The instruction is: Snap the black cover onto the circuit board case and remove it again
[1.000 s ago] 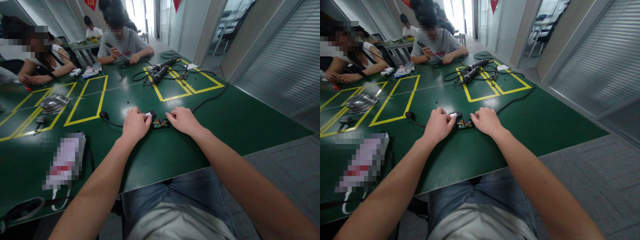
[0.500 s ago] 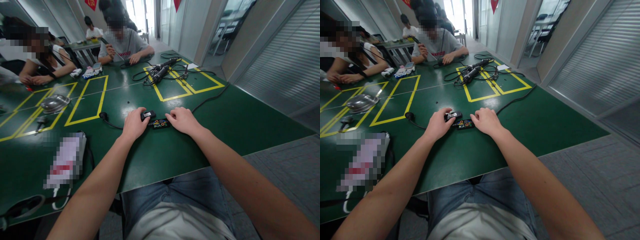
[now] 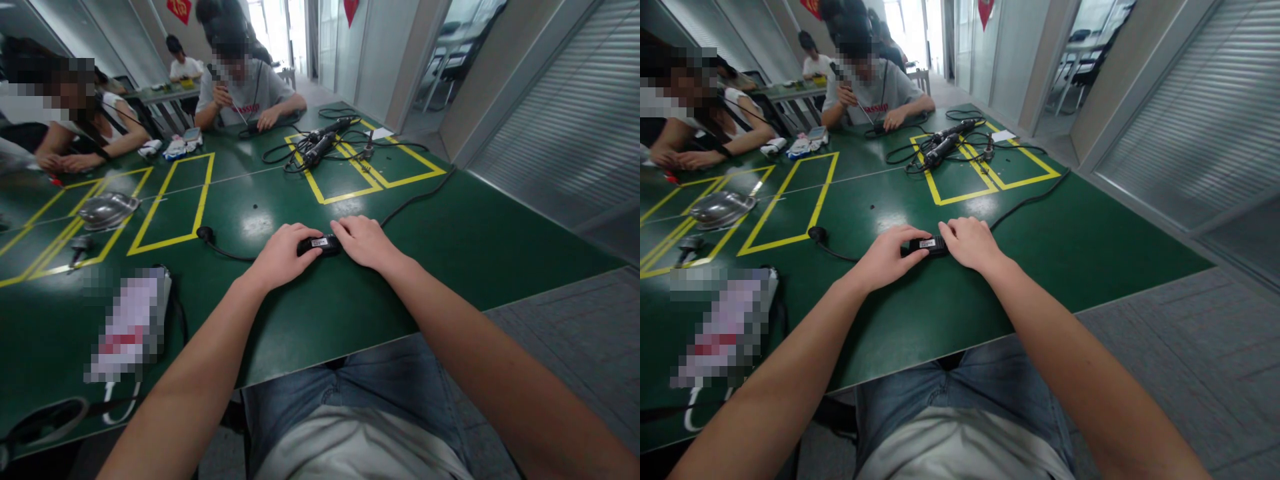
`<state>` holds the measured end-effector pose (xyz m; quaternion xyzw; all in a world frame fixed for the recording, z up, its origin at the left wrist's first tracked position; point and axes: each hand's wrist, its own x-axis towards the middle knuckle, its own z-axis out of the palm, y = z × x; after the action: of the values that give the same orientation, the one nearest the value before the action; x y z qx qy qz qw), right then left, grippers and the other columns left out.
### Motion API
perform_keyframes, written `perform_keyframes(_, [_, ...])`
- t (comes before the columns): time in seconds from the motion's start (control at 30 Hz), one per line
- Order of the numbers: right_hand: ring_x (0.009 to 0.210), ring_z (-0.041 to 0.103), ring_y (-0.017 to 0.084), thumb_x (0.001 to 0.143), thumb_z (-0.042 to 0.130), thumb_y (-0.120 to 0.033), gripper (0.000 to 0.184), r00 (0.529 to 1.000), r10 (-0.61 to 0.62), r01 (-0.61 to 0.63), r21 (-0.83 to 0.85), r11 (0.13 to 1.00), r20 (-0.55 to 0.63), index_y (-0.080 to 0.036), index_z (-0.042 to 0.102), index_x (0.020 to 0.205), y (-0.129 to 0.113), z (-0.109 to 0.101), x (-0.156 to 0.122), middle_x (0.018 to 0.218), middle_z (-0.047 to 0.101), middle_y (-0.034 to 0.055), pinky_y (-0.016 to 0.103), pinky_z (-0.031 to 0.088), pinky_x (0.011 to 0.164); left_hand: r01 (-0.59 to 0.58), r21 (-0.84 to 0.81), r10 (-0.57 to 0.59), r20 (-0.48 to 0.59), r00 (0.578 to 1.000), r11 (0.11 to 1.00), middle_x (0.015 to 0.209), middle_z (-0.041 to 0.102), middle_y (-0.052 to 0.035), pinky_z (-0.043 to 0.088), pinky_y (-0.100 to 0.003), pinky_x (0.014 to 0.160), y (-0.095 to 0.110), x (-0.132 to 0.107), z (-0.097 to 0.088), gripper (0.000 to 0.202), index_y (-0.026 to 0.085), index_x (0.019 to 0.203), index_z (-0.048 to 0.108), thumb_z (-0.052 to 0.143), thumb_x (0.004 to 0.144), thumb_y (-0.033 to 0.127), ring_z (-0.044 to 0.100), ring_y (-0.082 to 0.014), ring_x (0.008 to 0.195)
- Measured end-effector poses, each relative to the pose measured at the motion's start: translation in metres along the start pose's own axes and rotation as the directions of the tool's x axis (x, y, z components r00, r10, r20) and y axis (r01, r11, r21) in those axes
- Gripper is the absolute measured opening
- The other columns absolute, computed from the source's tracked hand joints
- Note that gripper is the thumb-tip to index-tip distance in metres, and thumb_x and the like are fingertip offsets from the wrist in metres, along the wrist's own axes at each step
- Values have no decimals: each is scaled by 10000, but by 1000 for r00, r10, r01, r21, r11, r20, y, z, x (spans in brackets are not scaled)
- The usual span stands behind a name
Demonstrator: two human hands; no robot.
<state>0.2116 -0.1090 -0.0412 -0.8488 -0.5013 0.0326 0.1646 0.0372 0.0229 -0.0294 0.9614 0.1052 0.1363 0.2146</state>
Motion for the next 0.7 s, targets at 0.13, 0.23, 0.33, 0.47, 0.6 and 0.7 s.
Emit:
perform_keyframes(0.13, [987, 685, 294, 1169, 426, -436, 485, 1000, -3, 4, -32, 999, 25, -203, 784, 939, 1, 1, 1, 1048, 816, 132, 384, 380, 811, 8, 30, -8, -6, 1000, 1000, 1260, 825, -100, 552, -496, 1116, -1, 0, -1, 319, 222, 1326, 810, 719, 1039, 328, 732, -308, 1173])
perform_keyframes(0.23, [973, 664, 289, 1170, 427, -457, 501, 1000, -12, 13, -37, 999, 18, -207, 771, 906, 2, 2, 2, 1030, 799, 131, 381, 369, 805, 7, 31, -7, -1, 1000, 1000, 1267, 822, -95, 558, -493, 1112, -1, 0, -3, 328, 233, 1334, 809, 726, 1032, 329, 728, -308, 1177])
perform_keyframes(0.33, [981, 657, 293, 1170, 423, -467, 510, 1000, -10, 11, -43, 999, 16, -207, 766, 896, 3, 3, 2, 1040, 790, 134, 385, 373, 814, 13, 25, -13, 4, 1000, 1000, 1232, 821, -88, 568, -484, 1090, -2, -1, -4, 328, 238, 1326, 813, 738, 1018, 322, 735, -301, 1151])
perform_keyframes(0.47, [1023, 661, 307, 1171, 410, -452, 511, 999, -10, 12, -57, 998, 31, -203, 786, 931, 1, 2, 1, 1087, 787, 142, 402, 398, 848, 19, 23, -19, -2, 1000, 1000, 1202, 815, -90, 576, -473, 1065, -3, -1, -3, 320, 229, 1302, 817, 757, 1000, 314, 739, -300, 1132])
perform_keyframes(0.6, [1048, 663, 314, 1176, 398, -468, 539, 999, -15, 18, -64, 998, 48, -205, 818, 965, -2, 0, -1, 1107, 784, 147, 411, 417, 880, 41, -7, -41, -2, 999, 999, 1186, 821, -80, 579, -480, 1071, -3, 0, -3, 303, 246, 1289, 824, 748, 1008, 330, 744, -297, 1115])
perform_keyframes(0.7, [1079, 665, 320, 1184, 385, -472, 557, 997, -20, 26, -82, 996, 70, -208, 843, 1010, -3, -2, -1, 1138, 783, 152, 408, 421, 895, 72, -62, -72, 3, 997, 995, 1190, 825, -82, 586, -484, 1070, -3, -1, -3, 309, 241, 1285, 828, 756, 998, 330, 750, -298, 1114])
